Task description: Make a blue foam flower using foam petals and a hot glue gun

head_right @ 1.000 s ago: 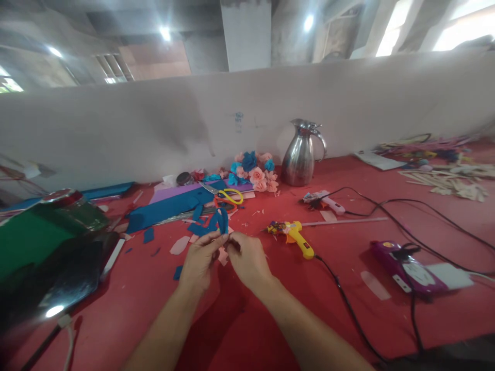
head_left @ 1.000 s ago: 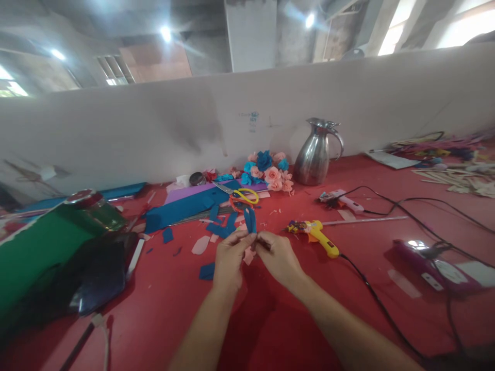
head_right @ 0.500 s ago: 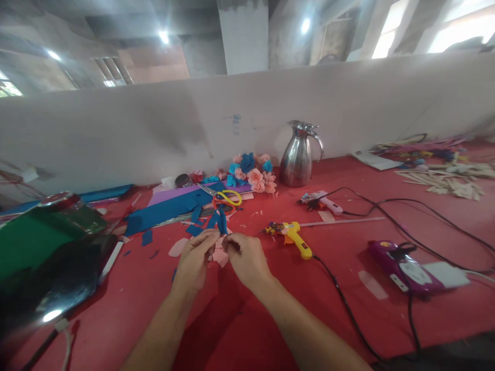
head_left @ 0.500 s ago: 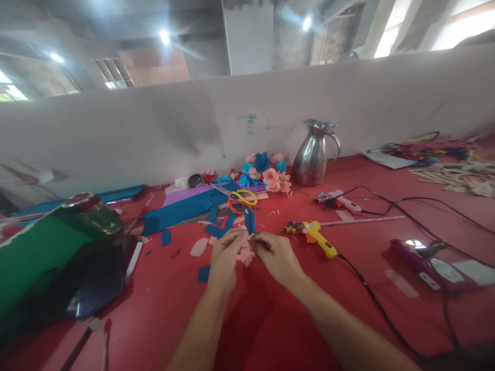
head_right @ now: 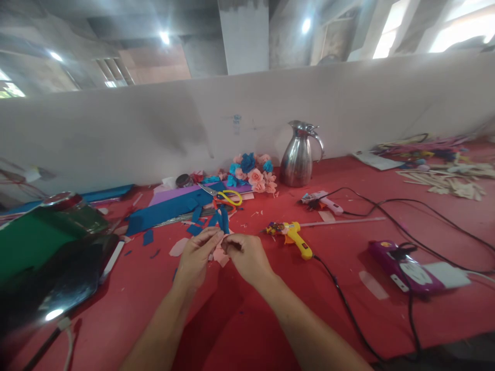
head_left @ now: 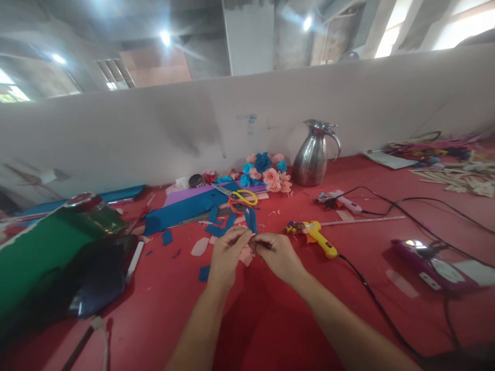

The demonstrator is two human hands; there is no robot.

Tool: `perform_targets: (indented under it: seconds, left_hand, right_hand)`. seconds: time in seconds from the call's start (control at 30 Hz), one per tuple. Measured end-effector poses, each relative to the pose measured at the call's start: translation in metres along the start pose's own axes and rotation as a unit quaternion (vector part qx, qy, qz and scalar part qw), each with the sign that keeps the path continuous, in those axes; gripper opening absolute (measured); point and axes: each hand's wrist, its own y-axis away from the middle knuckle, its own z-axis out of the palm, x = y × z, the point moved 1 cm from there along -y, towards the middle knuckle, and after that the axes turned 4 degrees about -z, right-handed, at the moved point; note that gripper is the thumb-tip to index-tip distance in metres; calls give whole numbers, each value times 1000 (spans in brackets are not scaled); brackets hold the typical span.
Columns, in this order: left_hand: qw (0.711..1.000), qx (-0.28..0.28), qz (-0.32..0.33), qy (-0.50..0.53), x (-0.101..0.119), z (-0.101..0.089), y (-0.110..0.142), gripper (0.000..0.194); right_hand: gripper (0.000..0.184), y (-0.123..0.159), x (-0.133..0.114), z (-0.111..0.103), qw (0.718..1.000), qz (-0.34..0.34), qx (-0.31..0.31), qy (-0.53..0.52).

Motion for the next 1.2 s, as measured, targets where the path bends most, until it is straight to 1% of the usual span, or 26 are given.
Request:
perform_targets:
  seconds: [0.2,0.4,0.57,0.73,0.87,1.03,1.2]
  left_hand:
    - [1000,-20,-2,-8,2,0,-1,23]
    - [999,-42,-16,-10,1,-2,-1,20]
    - [997,-67,-42,22,4,0,-1,20]
    - [993,-75,-57,63,2,-2,-2,23]
    - [987,-92,-83,105,-1,-4,-2,24]
    - [978,-115,-118,129,2,-4,1,26]
    - [976,-104,-127,141,4,-3,1,25]
  right_hand:
    - [17,-1,3,0,1000,7,-9,-17]
    - [15,-1,2,2,999,30,-8,-39]
    - [13,-2,2,2,995,55,-22,-83]
    - [10,-1,-2,1,987,88,-33,-133]
    - [15,0,-5,1,975,119,-48,-179]
    - [15,1,-7,1,970,112,-74,-201]
    - [16,1,-10,1,971,108,-79,-197]
